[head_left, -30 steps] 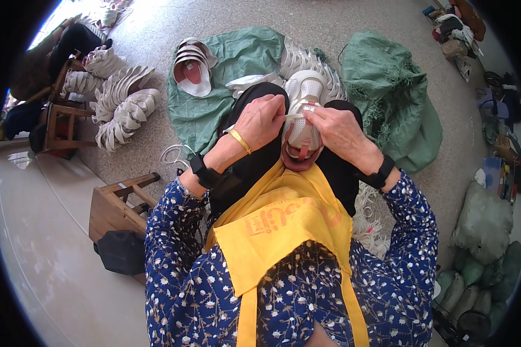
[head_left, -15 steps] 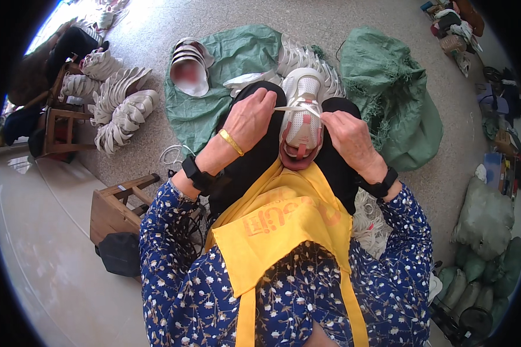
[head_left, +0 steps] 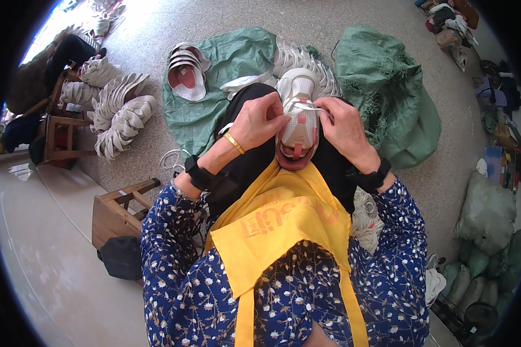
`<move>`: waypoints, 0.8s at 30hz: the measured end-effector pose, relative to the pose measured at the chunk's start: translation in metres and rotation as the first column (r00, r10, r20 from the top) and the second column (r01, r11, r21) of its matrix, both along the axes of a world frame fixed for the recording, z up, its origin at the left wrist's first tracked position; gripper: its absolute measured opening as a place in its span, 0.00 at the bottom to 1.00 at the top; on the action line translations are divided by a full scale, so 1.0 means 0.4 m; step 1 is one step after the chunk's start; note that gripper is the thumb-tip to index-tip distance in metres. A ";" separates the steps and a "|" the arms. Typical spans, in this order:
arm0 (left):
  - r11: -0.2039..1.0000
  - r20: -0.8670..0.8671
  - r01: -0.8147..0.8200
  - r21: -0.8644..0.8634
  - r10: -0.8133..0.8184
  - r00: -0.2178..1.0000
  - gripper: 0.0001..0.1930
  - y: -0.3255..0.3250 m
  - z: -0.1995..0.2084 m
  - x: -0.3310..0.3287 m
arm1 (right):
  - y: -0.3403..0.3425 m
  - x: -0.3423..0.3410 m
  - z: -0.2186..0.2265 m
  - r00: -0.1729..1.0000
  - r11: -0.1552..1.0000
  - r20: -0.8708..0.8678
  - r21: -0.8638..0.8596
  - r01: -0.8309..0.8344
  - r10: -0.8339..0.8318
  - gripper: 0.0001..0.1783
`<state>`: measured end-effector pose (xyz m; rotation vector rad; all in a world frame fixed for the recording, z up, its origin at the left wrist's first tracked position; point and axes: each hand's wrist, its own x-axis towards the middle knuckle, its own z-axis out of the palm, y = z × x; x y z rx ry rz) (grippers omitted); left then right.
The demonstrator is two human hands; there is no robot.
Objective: The person sits on the floor and laces a white sneaker by threading a white shoelace through the eyelets. They repeatedly pull the lace ends to tighten the fit and adjust the lacing pattern across the shoe's upper.
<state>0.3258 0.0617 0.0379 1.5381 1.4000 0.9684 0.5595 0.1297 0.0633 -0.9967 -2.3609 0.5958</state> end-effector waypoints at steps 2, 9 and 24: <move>0.997 -0.012 -0.050 0.058 0.051 0.999 0.08 0.006 0.002 0.009 | 0.005 -0.016 0.007 1.000 0.999 0.005 -0.017 -0.029 0.029 0.09; 0.897 -0.190 -0.010 0.442 0.104 0.976 0.07 0.038 0.058 0.019 | 0.036 -0.051 0.008 0.984 0.988 0.126 0.073 -0.137 0.127 0.06; 0.923 -0.492 0.137 0.360 0.063 0.868 0.04 -0.016 0.012 -0.019 | 0.039 0.002 -0.024 0.986 0.982 0.077 0.112 -0.154 0.146 0.08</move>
